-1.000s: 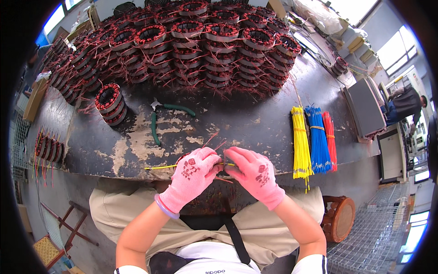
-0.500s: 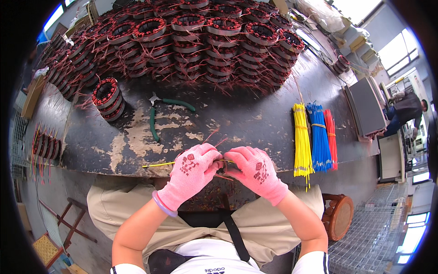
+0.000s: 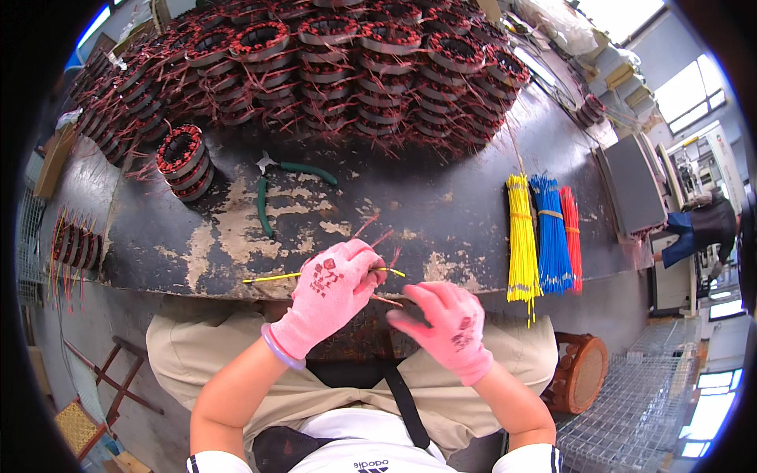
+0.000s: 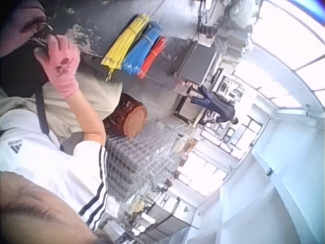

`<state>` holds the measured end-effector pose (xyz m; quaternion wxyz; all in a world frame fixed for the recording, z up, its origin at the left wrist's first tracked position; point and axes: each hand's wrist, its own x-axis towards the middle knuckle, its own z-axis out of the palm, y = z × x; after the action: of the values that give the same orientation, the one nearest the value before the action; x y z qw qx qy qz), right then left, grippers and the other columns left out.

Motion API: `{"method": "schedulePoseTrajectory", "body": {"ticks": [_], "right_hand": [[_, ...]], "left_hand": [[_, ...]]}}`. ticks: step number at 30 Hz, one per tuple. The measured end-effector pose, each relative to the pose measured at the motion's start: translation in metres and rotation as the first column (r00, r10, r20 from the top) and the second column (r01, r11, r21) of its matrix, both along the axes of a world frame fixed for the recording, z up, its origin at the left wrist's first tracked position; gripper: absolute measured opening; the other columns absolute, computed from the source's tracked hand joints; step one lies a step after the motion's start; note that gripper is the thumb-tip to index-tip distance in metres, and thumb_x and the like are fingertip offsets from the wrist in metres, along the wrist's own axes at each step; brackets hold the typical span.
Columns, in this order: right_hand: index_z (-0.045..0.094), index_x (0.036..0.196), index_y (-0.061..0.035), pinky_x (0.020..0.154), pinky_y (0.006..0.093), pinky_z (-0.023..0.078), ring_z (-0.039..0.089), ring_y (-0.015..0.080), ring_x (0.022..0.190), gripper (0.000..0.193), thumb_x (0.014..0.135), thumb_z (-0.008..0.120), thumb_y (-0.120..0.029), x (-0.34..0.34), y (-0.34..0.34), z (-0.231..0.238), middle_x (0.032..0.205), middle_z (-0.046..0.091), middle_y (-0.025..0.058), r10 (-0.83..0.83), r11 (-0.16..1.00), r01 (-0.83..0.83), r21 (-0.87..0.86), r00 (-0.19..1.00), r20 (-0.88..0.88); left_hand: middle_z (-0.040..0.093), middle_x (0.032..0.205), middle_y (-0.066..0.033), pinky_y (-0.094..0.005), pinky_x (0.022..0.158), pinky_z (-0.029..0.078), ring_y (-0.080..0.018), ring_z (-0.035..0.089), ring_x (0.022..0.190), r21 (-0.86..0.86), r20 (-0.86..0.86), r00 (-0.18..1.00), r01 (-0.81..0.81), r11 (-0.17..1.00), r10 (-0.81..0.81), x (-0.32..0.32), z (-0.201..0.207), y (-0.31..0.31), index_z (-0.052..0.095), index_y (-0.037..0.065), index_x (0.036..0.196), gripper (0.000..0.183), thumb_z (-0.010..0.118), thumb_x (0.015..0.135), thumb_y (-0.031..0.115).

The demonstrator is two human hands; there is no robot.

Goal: The person assembles a stator by threading wires through the copper coils and securing them with zip ties, then uses pliers to trim the excess.

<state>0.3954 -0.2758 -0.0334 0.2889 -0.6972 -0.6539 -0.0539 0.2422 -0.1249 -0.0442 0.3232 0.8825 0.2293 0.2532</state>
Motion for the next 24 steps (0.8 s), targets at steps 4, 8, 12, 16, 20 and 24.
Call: {"method": "schedulePoseTrajectory", "body": {"ticks": [4, 8, 12, 16, 20, 24], "right_hand": [[0.067, 0.100, -0.0123, 0.070, 0.0375, 0.052, 0.066, 0.0223, 0.082, 0.037, 0.079, 0.081, -0.040, -0.007, 0.003, -0.014, 0.093, 0.063, 0.0017, 0.003, 0.993, 0.008, -0.118, 0.996, 0.090], [0.068, 0.107, -0.0095, 0.068, 0.0365, 0.052, 0.067, 0.0209, 0.078, 0.037, 0.089, 0.075, -0.041, 0.002, 0.001, -0.017, 0.089, 0.065, 0.0023, 0.046, 0.980, -0.063, -0.190, 0.995, -0.090], [0.066, 0.122, 0.0001, 0.063, 0.0291, 0.050, 0.065, 0.0146, 0.072, 0.066, 0.100, 0.054, -0.061, 0.014, -0.005, -0.016, 0.098, 0.072, 0.0091, -0.481, 0.756, -0.477, -0.448, 0.060, -0.875], [0.065, 0.123, 0.0055, 0.059, 0.0205, 0.044, 0.062, 0.0160, 0.073, 0.080, 0.104, 0.038, -0.067, -0.010, -0.021, -0.068, 0.100, 0.071, 0.0154, -0.541, 0.783, -0.602, -0.157, -0.534, -0.650], [0.065, 0.099, -0.0027, 0.056, 0.0253, 0.037, 0.047, 0.0165, 0.060, 0.063, 0.107, 0.037, -0.058, -0.056, -0.017, -0.095, 0.081, 0.059, 0.0112, -0.229, 0.895, -0.393, 0.210, -0.810, -0.540], [0.054, 0.082, -0.0088, 0.054, 0.0254, 0.029, 0.034, 0.0132, 0.052, 0.056, 0.109, 0.034, -0.052, -0.073, -0.007, -0.082, 0.066, 0.043, 0.0038, -0.100, 0.915, -0.275, 0.296, -0.864, -0.493]], "left_hand": [[0.067, 0.097, -0.0080, -0.0406, 0.079, 0.054, -0.0305, 0.067, 0.092, 0.013, 0.007, 1.000, 0.016, 1.000, -0.016, 0.001, 0.000, 0.001, 0.070, 0.006, 0.095, 0.012, 0.070, 0.083, 0.006], [0.067, 0.097, -0.0077, -0.0406, 0.080, 0.054, -0.0304, 0.067, 0.093, 0.016, 0.014, 1.000, 0.025, 1.000, -0.025, 0.002, -0.002, 0.001, 0.069, 0.006, 0.095, 0.013, 0.070, 0.083, 0.005], [0.067, 0.098, -0.0076, -0.0401, 0.078, 0.055, -0.0298, 0.068, 0.091, -0.004, 0.013, 0.997, 0.077, 0.997, -0.077, -0.001, 0.000, 0.005, 0.070, 0.006, 0.094, 0.013, 0.070, 0.081, 0.004], [0.068, 0.098, -0.0072, -0.0388, 0.073, 0.056, -0.0283, 0.069, 0.087, -0.102, 0.023, 0.948, 0.319, 0.942, -0.318, -0.005, 0.006, 0.025, 0.069, 0.006, 0.093, 0.014, 0.070, 0.080, 0.002], [0.067, 0.098, -0.0042, -0.0388, 0.074, 0.056, -0.0279, 0.068, 0.089, -0.067, -0.023, 0.929, 0.368, 0.927, -0.370, -0.005, 0.003, 0.034, 0.068, 0.008, 0.096, 0.014, 0.069, 0.082, 0.009], [0.066, 0.098, -0.0045, -0.0393, 0.074, 0.056, -0.0283, 0.068, 0.088, -0.027, -0.019, 0.934, 0.357, 0.934, -0.358, -0.007, 0.004, 0.034, 0.068, 0.008, 0.096, 0.015, 0.069, 0.081, 0.009]]}}
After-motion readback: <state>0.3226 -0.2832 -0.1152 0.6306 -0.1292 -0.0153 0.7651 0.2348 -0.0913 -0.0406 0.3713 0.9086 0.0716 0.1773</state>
